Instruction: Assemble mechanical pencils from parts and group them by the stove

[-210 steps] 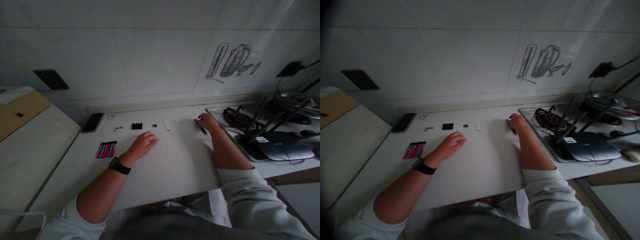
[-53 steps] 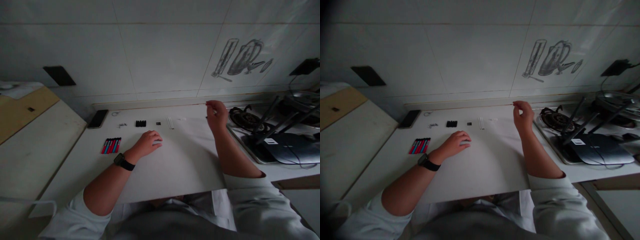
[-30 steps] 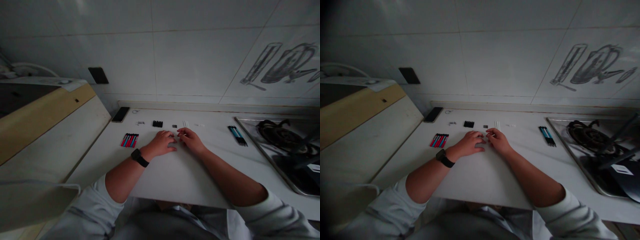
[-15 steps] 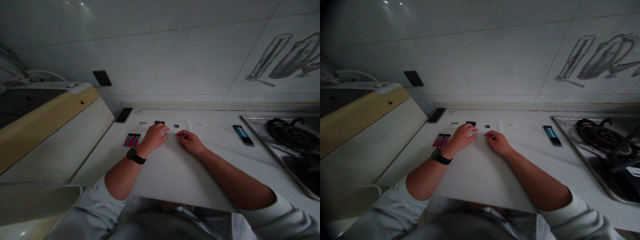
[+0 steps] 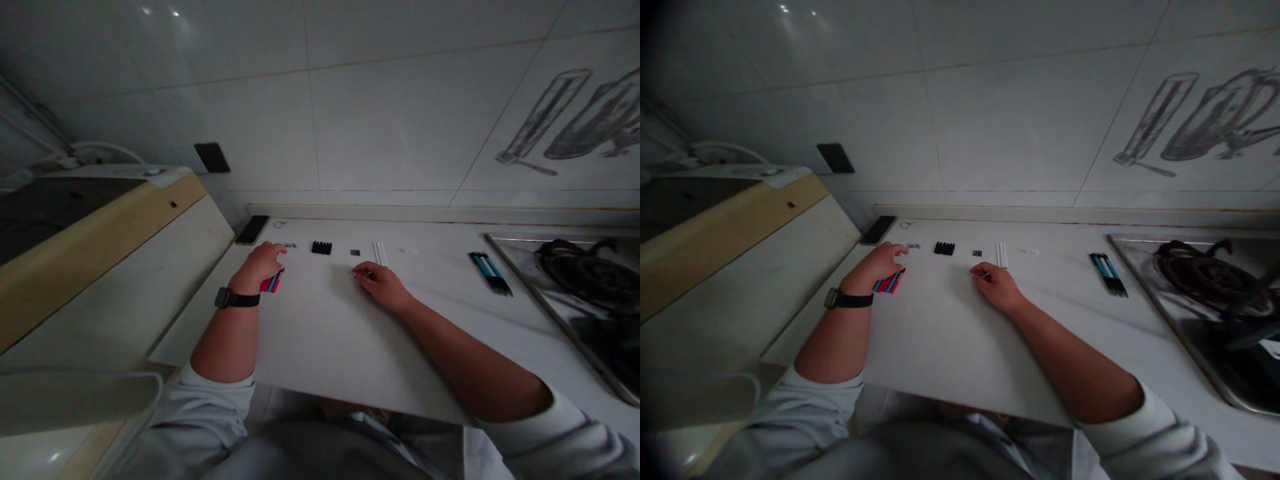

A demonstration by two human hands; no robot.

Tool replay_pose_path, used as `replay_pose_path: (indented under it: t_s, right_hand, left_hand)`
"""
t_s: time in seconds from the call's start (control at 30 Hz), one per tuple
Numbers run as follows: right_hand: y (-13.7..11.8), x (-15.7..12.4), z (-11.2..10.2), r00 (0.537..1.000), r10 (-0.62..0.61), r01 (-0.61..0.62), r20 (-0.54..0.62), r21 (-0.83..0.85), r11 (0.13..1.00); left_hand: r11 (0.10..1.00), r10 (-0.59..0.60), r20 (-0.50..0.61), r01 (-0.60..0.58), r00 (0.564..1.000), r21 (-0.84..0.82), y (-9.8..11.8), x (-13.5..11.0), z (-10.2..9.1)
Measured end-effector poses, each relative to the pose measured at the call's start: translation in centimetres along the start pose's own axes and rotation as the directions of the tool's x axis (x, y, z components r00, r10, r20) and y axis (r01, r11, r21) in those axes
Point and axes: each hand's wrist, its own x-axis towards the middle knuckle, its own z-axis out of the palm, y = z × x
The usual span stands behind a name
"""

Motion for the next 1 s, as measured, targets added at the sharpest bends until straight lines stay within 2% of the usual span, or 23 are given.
replay_pose_path:
  t_s: [0.13,0.27,0.33,0.47,0.6,0.7,0.8,0.9,0.93,1.0]
  right_hand:
    - [0.1,0.0,0.0,1.0,-0.016,0.016,-0.005,-0.016,1.0]
    - [0.1,0.0,0.0,1.0,-0.025,0.024,-0.011,-0.042,0.999]
    - [0.1,0.0,0.0,1.0,-0.021,0.021,-0.007,-0.046,0.999]
    - [0.2,0.0,0.0,1.0,-0.023,0.023,-0.007,-0.04,0.999]
    - [0.2,0.0,0.0,1.0,-0.018,0.018,-0.003,-0.021,1.0]
    - [0.1,-0.1,-0.1,1.0,-0.019,0.02,0.007,-0.027,0.999]
    - [-0.1,-0.1,-0.2,1.0,-0.026,0.027,0.009,-0.041,0.999]
    - [-0.1,-0.1,-0.2,1.0,-0.026,0.026,0.004,-0.043,0.999]
    - [0.0,-0.1,-0.1,1.0,-0.025,0.026,0.004,-0.044,0.999]
    - [0.1,-0.1,-0.1,1.0,-0.027,0.027,0.005,-0.042,0.999]
  left_hand:
    - [1.0,-0.011,0.022,0.011,1.0,0.006,1.1,-0.3,0.0]
    - [1.0,0.021,-0.04,-0.02,0.999,0.015,1.4,-0.5,-0.5]
    - [0.997,-0.012,-0.045,0.015,0.999,0.071,1.2,-0.5,-0.7]
    - [0.983,-0.106,0.037,0.099,0.994,0.155,1.0,-0.6,-0.9]
    - [0.997,-0.005,-0.016,0.007,1.0,0.071,1.8,-0.9,-1.1]
    - [0.996,-0.021,-0.038,0.024,0.999,0.082,2.1,-1.1,-1.4]
    - [0.987,-0.075,0.057,0.066,0.996,0.15,2.3,-1.3,-1.7]
    - [0.985,-0.077,0.164,0.05,0.983,0.162,2.8,-1.5,-1.5]
    - [0.988,-0.053,0.184,0.025,0.982,0.15,3.2,-1.5,-1.3]
    - [0.992,0.066,0.187,-0.084,0.98,0.092,4.1,-1.7,-0.8]
